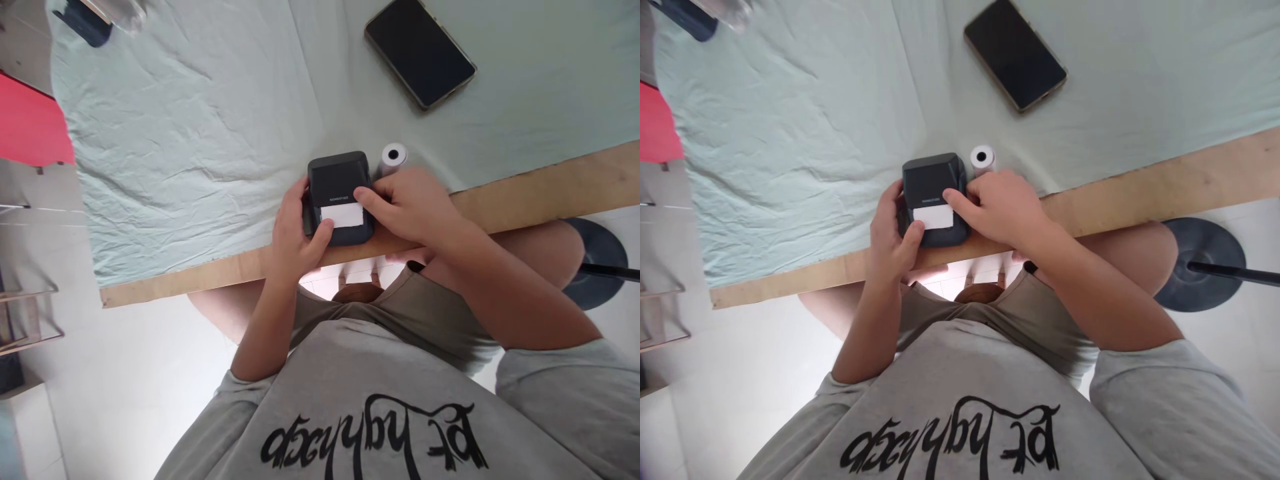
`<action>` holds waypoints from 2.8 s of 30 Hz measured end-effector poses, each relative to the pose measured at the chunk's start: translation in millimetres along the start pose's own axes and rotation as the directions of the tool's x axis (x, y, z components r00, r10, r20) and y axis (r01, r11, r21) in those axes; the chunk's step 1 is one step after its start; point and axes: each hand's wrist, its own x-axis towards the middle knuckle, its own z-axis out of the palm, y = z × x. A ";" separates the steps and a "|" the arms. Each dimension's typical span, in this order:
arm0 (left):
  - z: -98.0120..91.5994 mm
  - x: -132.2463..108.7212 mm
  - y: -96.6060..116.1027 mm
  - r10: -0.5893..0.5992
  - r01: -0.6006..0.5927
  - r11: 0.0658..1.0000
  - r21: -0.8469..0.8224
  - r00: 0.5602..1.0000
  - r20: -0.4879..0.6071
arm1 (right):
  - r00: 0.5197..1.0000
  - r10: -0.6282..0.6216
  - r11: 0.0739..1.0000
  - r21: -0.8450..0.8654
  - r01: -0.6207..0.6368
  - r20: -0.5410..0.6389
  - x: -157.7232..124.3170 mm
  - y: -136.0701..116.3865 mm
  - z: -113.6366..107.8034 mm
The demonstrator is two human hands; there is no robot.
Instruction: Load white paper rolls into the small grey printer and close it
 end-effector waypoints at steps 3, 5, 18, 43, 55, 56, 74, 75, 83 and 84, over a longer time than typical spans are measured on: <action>-0.6 -0.3 -0.2 0.015 -0.015 1.000 0.007 1.000 0.001 | 1.000 -0.012 1.000 -0.014 0.012 -0.008 -0.2 0.7 -0.2; -1.7 -0.8 -0.4 0.032 -0.032 0.999 0.029 0.999 0.007 | 1.000 -0.018 1.000 -0.019 0.017 -0.011 -0.2 1.9 0.9; -22.7 -10.9 11.6 0.016 -0.042 0.987 0.155 0.986 0.165 | 1.000 -0.001 0.998 -0.056 0.002 0.030 -1.6 1.2 0.8; -18.7 -12.5 4.6 -0.029 -0.008 0.971 0.238 0.988 0.154 | 0.993 0.016 0.970 -0.243 0.012 0.114 -1.5 0.7 -3.6; -19.8 -10.1 9.3 -0.066 0.037 0.980 0.198 0.988 0.139 | 0.989 -0.069 0.946 -0.306 0.105 0.128 -1.4 7.6 -0.9; -19.5 -10.6 8.9 -0.069 0.039 0.978 0.203 0.987 0.142 | 0.990 -0.063 0.948 -0.302 0.099 0.128 -1.5 6.8 -1.3; -13.6 -12.7 7.3 -0.078 0.024 0.960 0.280 0.980 0.182 | 0.989 -0.117 0.967 -0.218 0.133 0.086 -9.0 14.4 -0.2; -12.8 -12.9 7.6 -0.070 0.017 0.958 0.287 0.982 0.175 | 0.990 -0.114 0.967 -0.218 0.130 0.083 -8.6 14.7 0.3; -9.0 -18.7 7.5 -0.023 -0.015 0.952 0.305 0.992 0.120 | 0.992 -0.081 0.950 -0.295 0.106 0.094 -11.9 6.2 0.2; -8.5 -19.3 7.6 -0.021 -0.015 0.953 0.301 0.993 0.115 | 0.993 -0.066 0.943 -0.318 0.096 0.103 -12.3 4.0 -0.4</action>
